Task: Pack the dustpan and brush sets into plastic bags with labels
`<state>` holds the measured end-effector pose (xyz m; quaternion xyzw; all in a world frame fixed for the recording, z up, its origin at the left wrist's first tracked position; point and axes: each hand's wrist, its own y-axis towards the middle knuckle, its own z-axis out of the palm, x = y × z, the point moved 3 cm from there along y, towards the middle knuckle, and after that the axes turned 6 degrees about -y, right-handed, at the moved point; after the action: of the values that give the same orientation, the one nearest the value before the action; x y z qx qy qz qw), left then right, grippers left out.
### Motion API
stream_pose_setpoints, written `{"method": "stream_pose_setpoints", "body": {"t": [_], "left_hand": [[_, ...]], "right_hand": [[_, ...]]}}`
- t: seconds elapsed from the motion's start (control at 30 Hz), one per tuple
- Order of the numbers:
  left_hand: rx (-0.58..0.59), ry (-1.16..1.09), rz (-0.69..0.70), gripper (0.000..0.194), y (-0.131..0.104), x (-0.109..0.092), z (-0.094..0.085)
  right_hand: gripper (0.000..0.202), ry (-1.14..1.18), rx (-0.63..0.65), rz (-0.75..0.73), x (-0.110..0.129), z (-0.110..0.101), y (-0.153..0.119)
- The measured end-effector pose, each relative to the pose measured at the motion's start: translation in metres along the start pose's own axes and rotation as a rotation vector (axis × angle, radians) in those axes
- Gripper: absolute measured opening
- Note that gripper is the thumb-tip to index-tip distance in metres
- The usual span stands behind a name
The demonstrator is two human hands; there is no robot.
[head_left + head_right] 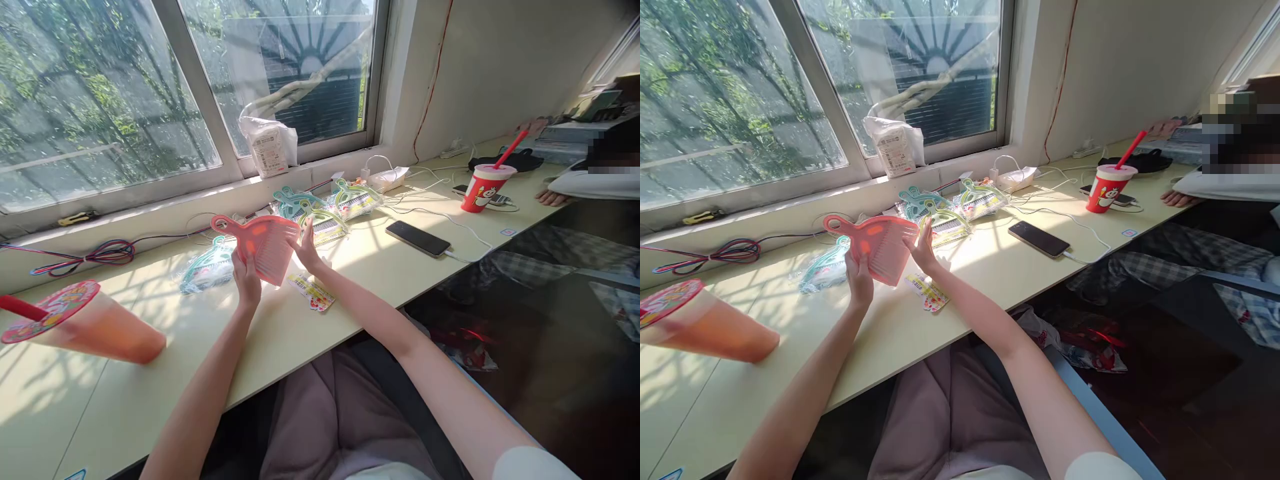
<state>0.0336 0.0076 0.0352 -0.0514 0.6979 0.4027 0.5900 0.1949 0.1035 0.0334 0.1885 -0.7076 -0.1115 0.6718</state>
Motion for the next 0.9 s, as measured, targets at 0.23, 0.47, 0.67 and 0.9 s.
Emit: {"method": "stream_pose_setpoints", "body": {"t": [0.23,0.47,0.67,0.9], "left_hand": [[0.101,0.116,0.279,0.045,-0.021,-0.015,0.010],[0.183,0.176,0.377,0.058,-0.021,-0.015,0.002],[0.250,0.154,0.417,0.065,-0.018,-0.013,0.000],[0.272,0.023,0.341,0.070,-0.014,-0.009,0.006]], "right_hand": [[0.029,-0.370,0.038,-0.360,0.032,0.009,-0.021],[0.020,-0.289,0.037,-0.311,0.041,0.017,-0.026],[0.014,-0.119,0.083,-0.237,0.042,0.011,-0.023],[0.022,-0.053,0.185,-0.225,0.045,-0.001,-0.006]]}}
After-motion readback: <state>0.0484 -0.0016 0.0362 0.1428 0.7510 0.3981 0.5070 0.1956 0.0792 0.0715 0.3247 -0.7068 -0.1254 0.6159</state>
